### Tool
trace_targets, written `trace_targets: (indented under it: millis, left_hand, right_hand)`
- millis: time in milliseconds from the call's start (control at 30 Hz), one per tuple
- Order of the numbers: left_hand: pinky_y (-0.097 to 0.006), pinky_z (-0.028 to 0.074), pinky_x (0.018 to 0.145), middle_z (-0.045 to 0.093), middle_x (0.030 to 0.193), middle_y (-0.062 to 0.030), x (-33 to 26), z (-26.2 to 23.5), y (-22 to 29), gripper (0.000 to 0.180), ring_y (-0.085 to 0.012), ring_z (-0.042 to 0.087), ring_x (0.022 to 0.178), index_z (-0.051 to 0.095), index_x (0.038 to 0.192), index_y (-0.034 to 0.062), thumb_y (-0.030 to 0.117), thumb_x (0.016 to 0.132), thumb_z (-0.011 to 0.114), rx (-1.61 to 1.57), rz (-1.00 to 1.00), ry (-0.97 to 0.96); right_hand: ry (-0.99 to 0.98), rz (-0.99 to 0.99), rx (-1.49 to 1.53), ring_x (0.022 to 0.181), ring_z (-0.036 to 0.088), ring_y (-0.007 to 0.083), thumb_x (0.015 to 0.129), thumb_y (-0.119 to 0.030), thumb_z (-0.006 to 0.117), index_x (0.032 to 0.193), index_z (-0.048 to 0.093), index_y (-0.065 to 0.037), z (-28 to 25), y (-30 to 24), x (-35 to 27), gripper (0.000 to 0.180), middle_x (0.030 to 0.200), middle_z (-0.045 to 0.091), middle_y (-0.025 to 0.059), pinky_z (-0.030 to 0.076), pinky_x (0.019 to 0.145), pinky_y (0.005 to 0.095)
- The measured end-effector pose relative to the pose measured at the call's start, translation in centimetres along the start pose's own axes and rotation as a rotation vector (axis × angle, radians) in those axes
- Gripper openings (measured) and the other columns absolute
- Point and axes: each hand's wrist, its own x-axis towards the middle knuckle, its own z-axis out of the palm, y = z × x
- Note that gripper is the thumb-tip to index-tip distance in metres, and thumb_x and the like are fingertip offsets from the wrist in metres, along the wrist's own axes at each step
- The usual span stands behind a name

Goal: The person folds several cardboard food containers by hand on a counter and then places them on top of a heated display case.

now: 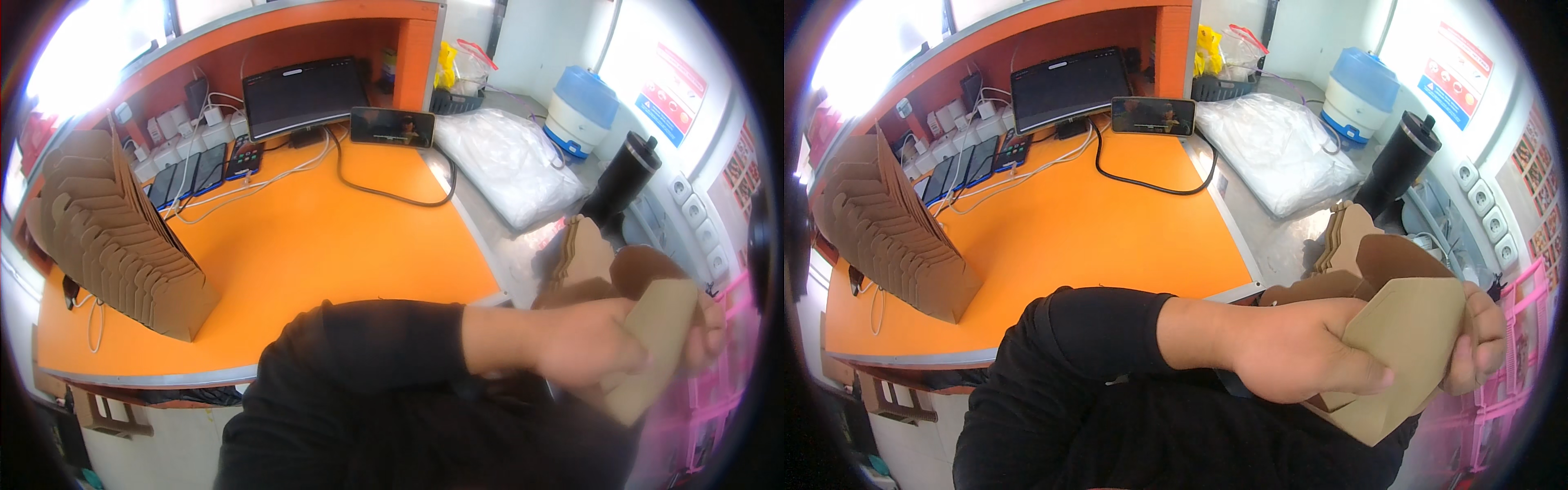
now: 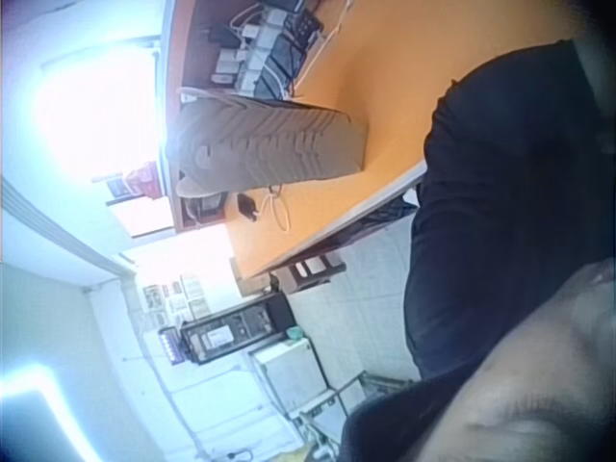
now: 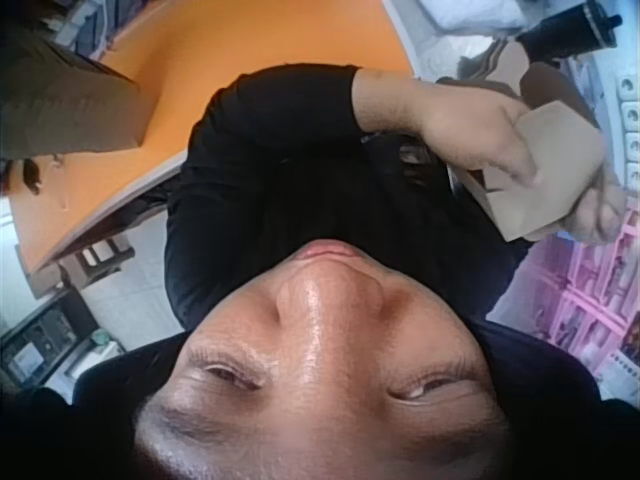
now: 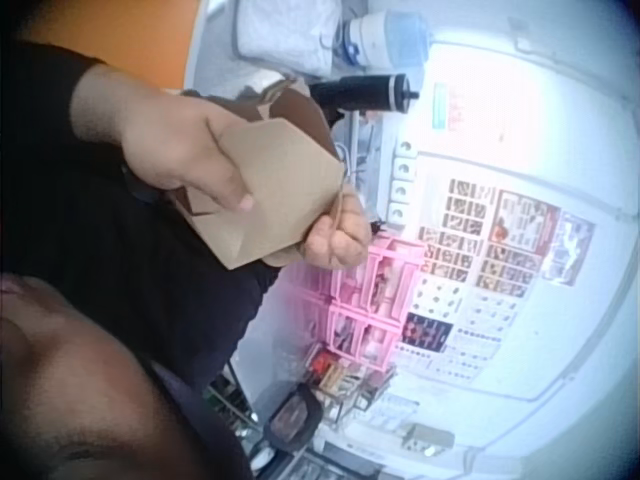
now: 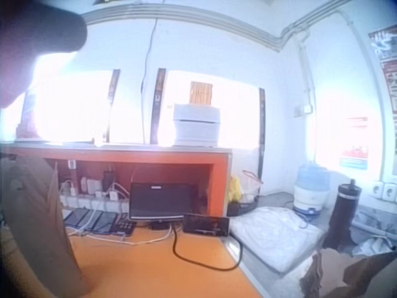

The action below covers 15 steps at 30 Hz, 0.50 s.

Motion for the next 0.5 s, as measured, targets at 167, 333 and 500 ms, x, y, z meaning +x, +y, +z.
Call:
trace_targets:
  millis: [167,333,500]
  left_hand:
    - [-0.027,0.04,0.074,0.055,0.089,-0.0057,-0.1,-0.5,0.0,0.023,-0.0122,0.049,0.082,0.052,0.098,-0.0014,0.014,0.082,0.049,0.09,-0.089,0.001]
    - [-0.026,0.04,0.075,0.055,0.091,-0.0054,-0.2,-1.0,-0.2,0.026,-0.0125,0.049,0.081,0.051,0.101,-0.0017,0.016,0.081,0.051,0.176,-0.185,0.052]
    - [-0.029,0.037,0.08,0.046,0.1,-0.0074,3.2,-0.8,-2.4,0.037,-0.0163,0.045,0.092,0.04,0.114,-0.0006,0.012,0.079,0.048,-0.049,0.209,-0.379]
  right_hand:
    - [-0.053,0.007,0.074,0.059,0.054,0.0153,0.076,-0.001,0.047,0.082,0.047,0.005,0.1,0.5,-0.4,0.009,0.073,0.054,0.0103,0.044,0.054,0.0241]
    - [-0.188,0.01,0.222,0.057,0.055,0.0146,0.074,0.003,0.051,0.081,0.045,0.005,0.0,1.5,-0.2,0.009,0.074,0.055,0.0097,0.043,0.051,0.0226]
    - [-0.601,0.035,0.488,0.056,0.055,0.0139,0.071,0.006,0.055,0.08,0.044,0.005,-2.5,1.2,0.5,0.014,0.075,0.056,0.0092,0.042,0.048,0.0212]
